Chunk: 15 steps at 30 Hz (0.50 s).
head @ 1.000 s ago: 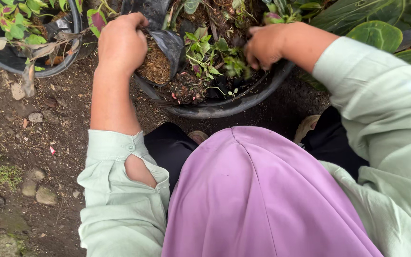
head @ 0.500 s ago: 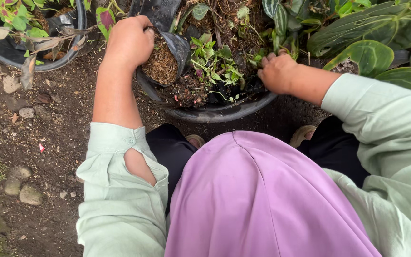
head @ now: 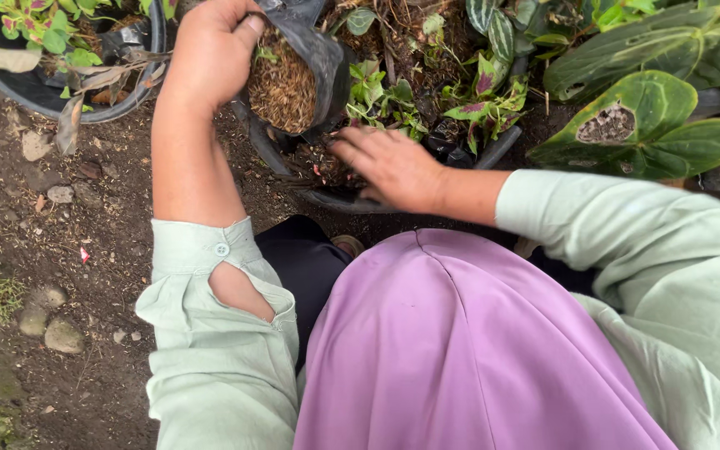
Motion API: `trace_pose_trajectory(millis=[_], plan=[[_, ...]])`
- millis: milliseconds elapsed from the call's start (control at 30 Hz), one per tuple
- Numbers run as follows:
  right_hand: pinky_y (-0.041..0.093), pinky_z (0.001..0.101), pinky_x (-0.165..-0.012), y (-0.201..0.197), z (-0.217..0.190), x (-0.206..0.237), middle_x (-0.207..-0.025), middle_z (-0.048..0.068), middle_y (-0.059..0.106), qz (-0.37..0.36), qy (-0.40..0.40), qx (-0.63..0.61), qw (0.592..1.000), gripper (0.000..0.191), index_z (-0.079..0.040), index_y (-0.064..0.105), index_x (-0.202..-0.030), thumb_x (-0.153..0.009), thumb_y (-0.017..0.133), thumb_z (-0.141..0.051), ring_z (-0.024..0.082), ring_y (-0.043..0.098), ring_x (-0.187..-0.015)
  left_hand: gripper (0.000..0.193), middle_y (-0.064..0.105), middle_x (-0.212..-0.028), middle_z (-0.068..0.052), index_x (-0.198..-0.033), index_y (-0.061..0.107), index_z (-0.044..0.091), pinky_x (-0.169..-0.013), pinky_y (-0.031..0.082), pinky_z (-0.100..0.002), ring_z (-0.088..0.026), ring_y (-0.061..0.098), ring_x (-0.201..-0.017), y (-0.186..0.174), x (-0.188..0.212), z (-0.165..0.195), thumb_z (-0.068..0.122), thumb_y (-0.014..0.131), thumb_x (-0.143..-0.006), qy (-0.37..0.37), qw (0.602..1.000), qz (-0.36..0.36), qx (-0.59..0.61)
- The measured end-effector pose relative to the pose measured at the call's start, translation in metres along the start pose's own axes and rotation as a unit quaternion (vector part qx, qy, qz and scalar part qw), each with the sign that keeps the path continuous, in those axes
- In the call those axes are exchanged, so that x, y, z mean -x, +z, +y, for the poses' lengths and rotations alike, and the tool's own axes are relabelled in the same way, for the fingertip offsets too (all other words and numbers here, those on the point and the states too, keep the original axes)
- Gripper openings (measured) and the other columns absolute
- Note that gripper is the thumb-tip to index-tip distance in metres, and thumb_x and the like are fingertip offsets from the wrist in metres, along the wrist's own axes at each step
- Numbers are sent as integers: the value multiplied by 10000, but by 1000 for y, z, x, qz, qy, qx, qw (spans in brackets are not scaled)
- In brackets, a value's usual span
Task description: The person squats among potted plants and repeatedly removes small seedlings from black plastic bags, places them into a large black basin, and arranges them by hand. The person also handles larger leafy plants, moving them between the basin and surrounding trays.
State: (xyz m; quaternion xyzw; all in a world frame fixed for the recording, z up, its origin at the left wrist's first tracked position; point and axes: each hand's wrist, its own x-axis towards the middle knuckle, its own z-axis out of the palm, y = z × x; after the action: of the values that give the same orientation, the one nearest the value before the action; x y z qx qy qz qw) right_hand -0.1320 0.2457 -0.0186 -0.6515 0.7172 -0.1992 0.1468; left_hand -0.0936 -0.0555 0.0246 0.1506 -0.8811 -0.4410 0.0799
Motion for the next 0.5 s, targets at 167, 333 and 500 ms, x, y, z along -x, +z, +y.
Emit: trace_pose_trajectory(millis=[167, 333, 500], plan=[[438, 553, -976, 2, -24, -49, -1488, 157, 428, -43, 30, 27, 998, 1028, -195, 378, -1527, -631, 882, -218, 395, 465, -1315, 179, 773, -1014, -18, -1198, 738, 94, -801, 534, -303, -114, 675, -882, -8, -1, -2, 121, 655, -1042, -72, 991, 66, 92], [449, 545, -1001, 9, -20, -56, -1442, 139, 477, -94, 51, 8, 994, 927, -222, 431, -1504, -683, 859, -210, 382, 481, -1331, 211, 792, -1066, -118, -1187, 717, 12, -836, 537, -369, -235, 747, -961, -1, -2, -24, 143, 650, -1036, -26, 992, 118, 20], [442, 556, -947, -14, -19, -10, -1408, 216, 483, -33, -48, 49, 997, 772, -177, 514, -1413, -706, 822, -218, 462, 473, -1271, 221, 728, -1029, -241, -1114, 700, -16, -824, 533, -497, -441, 684, -967, 8, -14, -66, 188, 650, -1046, -44, 973, 181, -137]])
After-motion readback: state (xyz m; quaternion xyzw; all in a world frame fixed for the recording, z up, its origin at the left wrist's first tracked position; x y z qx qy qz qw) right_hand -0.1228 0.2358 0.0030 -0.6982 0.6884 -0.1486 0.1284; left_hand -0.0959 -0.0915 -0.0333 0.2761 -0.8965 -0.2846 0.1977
